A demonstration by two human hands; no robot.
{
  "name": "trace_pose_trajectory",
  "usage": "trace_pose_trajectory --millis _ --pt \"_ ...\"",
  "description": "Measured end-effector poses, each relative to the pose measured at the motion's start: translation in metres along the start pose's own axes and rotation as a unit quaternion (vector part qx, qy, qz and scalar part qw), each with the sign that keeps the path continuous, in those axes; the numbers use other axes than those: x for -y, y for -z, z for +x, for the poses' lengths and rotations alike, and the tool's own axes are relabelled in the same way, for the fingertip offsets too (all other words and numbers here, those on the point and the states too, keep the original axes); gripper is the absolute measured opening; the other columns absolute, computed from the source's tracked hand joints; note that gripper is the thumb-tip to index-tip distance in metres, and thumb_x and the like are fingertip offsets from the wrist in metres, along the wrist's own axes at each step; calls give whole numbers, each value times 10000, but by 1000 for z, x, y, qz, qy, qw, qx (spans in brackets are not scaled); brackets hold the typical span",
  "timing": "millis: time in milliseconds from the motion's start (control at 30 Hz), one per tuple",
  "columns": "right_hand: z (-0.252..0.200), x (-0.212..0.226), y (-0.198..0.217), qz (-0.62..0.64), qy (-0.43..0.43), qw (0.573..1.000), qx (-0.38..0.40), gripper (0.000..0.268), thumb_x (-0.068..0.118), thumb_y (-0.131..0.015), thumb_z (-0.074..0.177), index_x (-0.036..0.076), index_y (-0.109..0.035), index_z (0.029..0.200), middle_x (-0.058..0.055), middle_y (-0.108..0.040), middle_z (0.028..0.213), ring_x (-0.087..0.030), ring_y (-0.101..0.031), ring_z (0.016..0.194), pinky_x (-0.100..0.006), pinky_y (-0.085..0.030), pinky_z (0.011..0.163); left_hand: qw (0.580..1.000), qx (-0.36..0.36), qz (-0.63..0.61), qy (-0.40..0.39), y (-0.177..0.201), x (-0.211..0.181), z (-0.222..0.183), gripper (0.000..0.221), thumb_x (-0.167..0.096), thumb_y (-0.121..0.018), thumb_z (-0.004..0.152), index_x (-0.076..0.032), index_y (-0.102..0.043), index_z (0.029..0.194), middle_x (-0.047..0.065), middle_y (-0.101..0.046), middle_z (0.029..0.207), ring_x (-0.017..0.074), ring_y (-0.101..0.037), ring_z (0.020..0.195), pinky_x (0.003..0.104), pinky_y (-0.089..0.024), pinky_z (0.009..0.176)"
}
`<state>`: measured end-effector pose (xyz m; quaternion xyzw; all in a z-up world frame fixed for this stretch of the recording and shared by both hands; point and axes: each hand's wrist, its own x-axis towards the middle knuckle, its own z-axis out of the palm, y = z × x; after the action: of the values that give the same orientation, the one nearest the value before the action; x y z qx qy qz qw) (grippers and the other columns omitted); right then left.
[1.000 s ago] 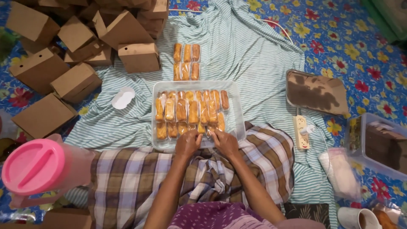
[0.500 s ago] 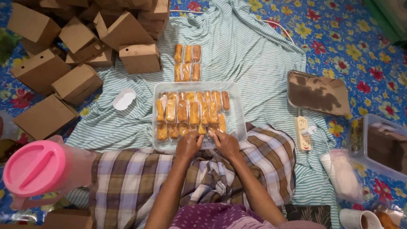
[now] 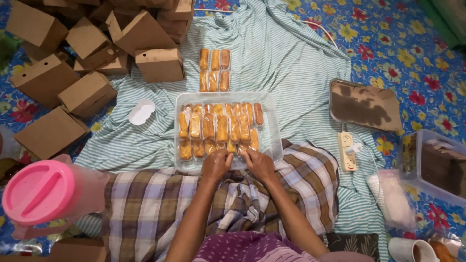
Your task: Wrapping individual pastries in plastic film and organizing them in a tray for packaging.
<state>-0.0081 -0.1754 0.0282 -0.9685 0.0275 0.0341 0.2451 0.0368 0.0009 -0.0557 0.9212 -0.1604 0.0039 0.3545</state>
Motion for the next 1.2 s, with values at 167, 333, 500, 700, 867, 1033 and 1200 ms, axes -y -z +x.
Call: trace_pose_trajectory --millis 167,333,500,700,867,1033,1200 --pt "5 -10 -8 -2 -1 1000 1 357 452 -481 1032 164 -629 881 -182 -711 789 -396 -726 837 -497 -568 713 1000 7 8 11 -1 1 1 182 -340 -699 911 -171 -708 843 93 -703 700 312 -752 753 410 -606 647" --pt "6 -17 -17 0 3 1000 2 359 451 -479 1034 162 -626 879 -180 -712 789 -393 -726 835 -493 -567 707 1000 11 -4 18 -2 1 1 199 -345 -697 913 -158 -701 844 105 -702 702 329 -750 759 428 -605 651" --pt "6 -19 -18 15 -6 1000 8 368 459 -479 1035 160 -632 885 -177 -714 803 -390 -725 855 -487 -567 723 1000 14 3 17 -4 3 1 203 -358 -684 917 -163 -707 865 107 -704 709 335 -751 761 435 -609 651" --pt "5 -18 -17 12 -8 1000 9 369 462 -475 1035 160 -636 896 -173 -715 800 -392 -724 854 -497 -566 723 1000 5 3 10 -8 6 1 183 -344 -697 912 -168 -707 862 100 -704 710 331 -752 762 431 -612 645" --pt "5 -17 -16 12 -8 1000 14 365 463 -474 1033 165 -637 901 -172 -714 812 -393 -722 864 -501 -565 727 1000 3 5 5 -3 4 0 178 -339 -696 913 -172 -710 856 95 -705 710 326 -751 754 419 -608 643" --pt "4 -6 -6 12 -7 1000 13 375 462 -468 1035 154 -637 903 -188 -714 813 -410 -720 861 -515 -562 730 1000 0 -6 3 0 2 0 189 -340 -696 916 -161 -705 856 104 -703 705 334 -750 754 425 -606 642" --pt "5 -8 -8 6 -5 1000 14 370 459 -467 1036 160 -641 905 -180 -717 813 -398 -725 859 -505 -567 723 1000 -7 0 -1 -3 3 1 183 -342 -698 913 -171 -705 848 94 -699 697 321 -751 747 412 -604 633"
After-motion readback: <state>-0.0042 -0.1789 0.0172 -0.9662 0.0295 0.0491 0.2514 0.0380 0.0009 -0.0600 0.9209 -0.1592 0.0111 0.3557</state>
